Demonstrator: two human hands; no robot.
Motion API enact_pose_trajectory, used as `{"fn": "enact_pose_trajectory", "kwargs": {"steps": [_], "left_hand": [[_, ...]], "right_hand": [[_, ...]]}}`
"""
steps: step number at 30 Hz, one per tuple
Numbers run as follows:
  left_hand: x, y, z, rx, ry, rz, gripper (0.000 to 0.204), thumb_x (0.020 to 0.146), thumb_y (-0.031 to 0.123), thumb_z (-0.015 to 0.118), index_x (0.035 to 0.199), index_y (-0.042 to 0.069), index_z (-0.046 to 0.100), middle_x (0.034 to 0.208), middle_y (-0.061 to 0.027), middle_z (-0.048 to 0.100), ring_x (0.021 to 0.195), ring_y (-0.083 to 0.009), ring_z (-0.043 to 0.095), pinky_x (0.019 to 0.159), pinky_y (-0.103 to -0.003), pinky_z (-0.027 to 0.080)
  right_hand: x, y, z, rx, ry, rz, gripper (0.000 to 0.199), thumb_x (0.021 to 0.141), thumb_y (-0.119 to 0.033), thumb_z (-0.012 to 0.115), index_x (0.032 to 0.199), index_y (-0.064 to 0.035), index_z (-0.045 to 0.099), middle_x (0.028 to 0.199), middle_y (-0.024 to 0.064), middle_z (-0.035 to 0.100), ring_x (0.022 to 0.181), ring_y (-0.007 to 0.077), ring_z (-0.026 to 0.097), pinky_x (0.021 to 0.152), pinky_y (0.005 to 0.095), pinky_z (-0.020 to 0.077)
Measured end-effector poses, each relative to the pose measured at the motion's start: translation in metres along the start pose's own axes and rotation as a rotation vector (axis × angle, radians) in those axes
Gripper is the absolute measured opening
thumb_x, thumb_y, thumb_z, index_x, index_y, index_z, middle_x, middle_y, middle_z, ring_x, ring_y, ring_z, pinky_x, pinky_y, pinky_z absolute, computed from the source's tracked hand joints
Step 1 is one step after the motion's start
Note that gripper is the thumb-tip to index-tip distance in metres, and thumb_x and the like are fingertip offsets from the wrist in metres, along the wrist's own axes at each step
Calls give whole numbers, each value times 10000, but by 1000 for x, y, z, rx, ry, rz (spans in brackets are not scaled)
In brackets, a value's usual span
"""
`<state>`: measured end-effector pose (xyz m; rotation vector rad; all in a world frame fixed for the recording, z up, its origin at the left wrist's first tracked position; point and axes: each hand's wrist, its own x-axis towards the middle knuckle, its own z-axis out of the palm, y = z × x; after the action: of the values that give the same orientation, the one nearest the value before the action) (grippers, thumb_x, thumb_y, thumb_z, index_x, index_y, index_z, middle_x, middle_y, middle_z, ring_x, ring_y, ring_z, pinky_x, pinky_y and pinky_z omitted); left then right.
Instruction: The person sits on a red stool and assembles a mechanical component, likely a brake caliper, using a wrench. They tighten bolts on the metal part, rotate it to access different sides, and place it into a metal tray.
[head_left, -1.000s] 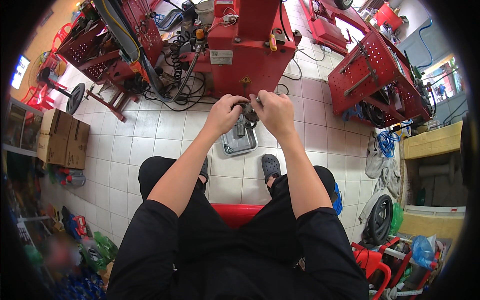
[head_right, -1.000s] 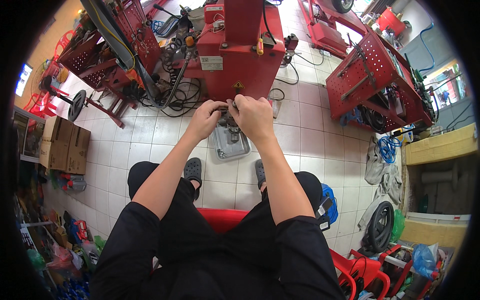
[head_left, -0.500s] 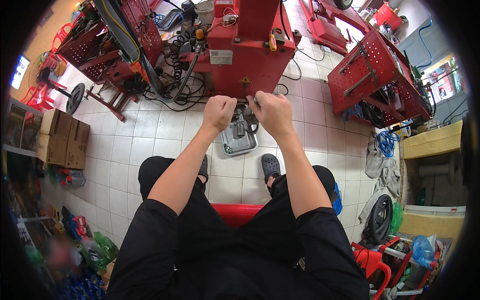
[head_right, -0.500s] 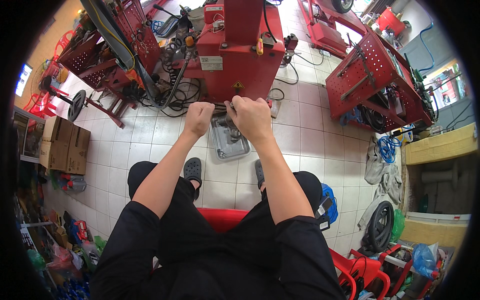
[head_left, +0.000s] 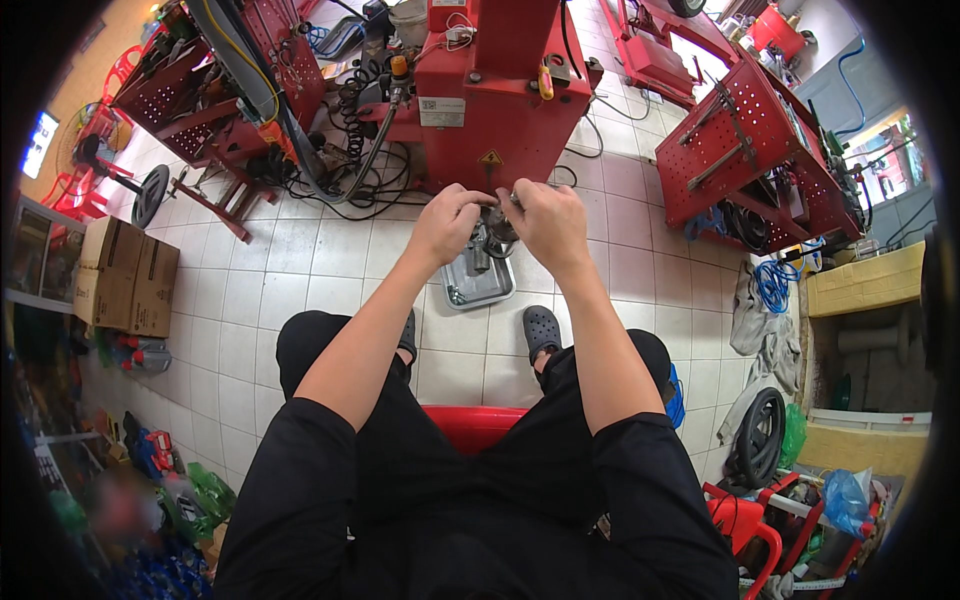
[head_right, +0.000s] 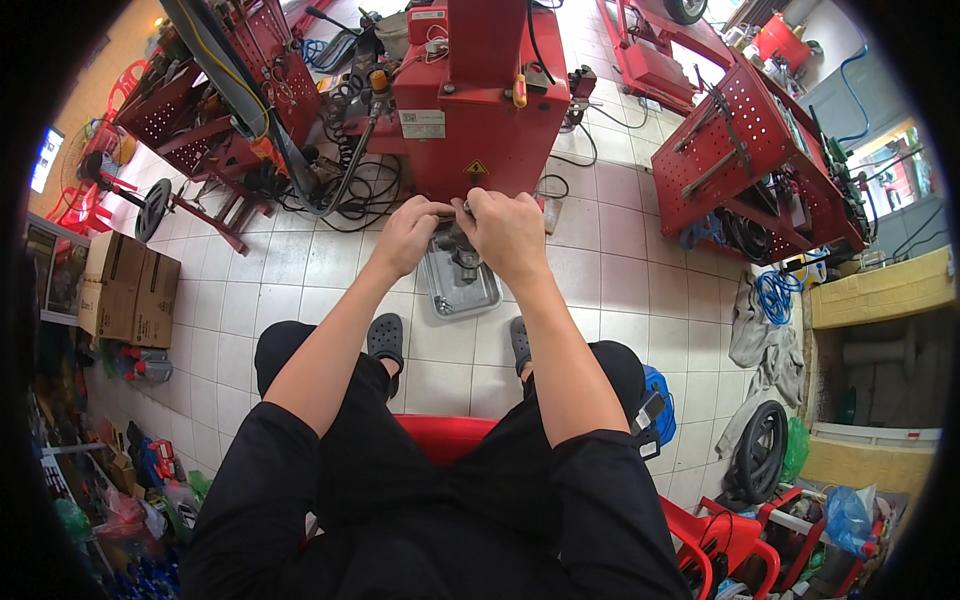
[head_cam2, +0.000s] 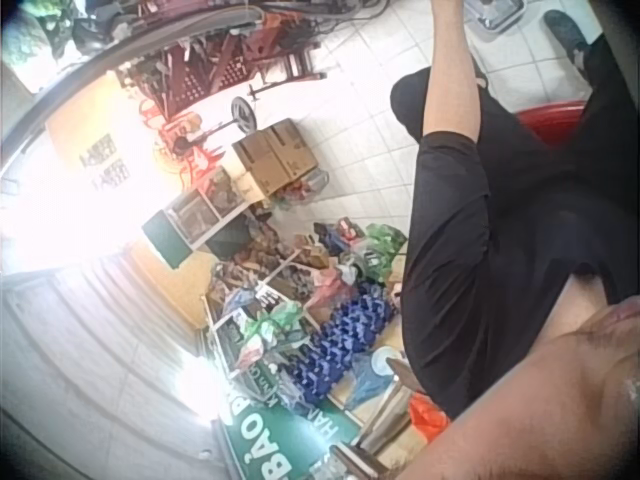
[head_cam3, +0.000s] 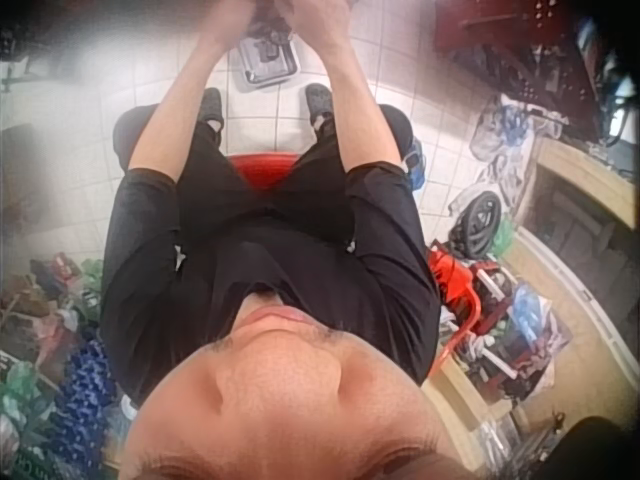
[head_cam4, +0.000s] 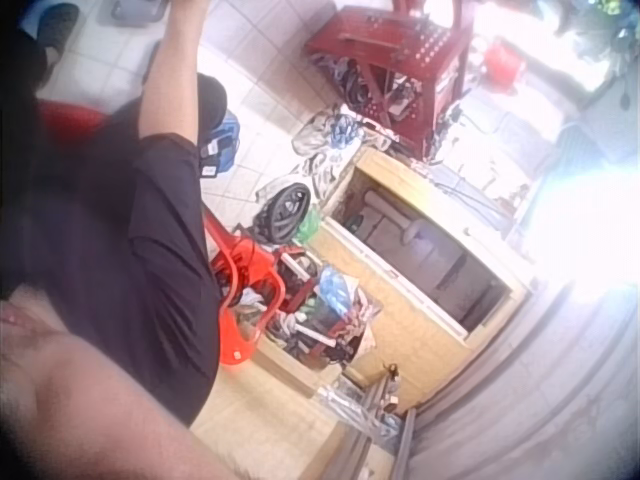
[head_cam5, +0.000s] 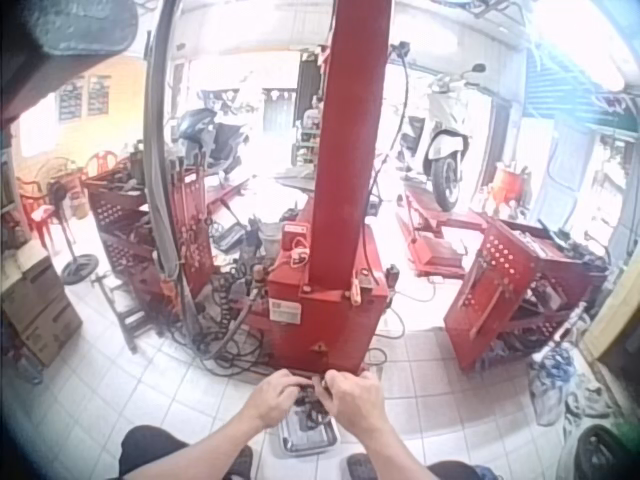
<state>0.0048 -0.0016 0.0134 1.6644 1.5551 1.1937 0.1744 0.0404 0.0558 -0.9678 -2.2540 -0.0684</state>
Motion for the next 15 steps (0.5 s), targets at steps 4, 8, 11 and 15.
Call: {"fn": "enact_pose_trajectory", "kwargs": {"steps": [4,8,11,15], "left_hand": [[1,-5,-3,29,-55,22,332,849,212,440,959,51,708,811,-136,567,853,-303,576,798,-388,456],[-1,-1,-1,47,-60,8,323,846,217,447,940,50,707,807,-138,569,842,-306,578,790,-391,458],[-1,1,2,29,-3,5,314,843,223,458,931,46,701,835,-142,583,853,-306,583,792,-393,458],[-2,-3,7,3,89,66,299,840,231,476,850,17,684,818,-149,617,781,-295,590,726,-395,458]], "right_hand": [[1,1,-3,-6,23,4,313,858,-265,665,642,-102,507,565,38,584,500,246,543,537,359,383],[1,3,-3,-9,27,3,312,854,-261,670,640,-104,506,561,35,579,496,246,540,532,360,386],[1,3,-3,-16,27,3,314,855,-262,669,638,-103,507,562,37,580,496,249,539,530,361,387],[2,1,-3,-7,20,12,316,859,-267,665,638,-102,511,568,39,586,497,252,540,529,361,387]]}}
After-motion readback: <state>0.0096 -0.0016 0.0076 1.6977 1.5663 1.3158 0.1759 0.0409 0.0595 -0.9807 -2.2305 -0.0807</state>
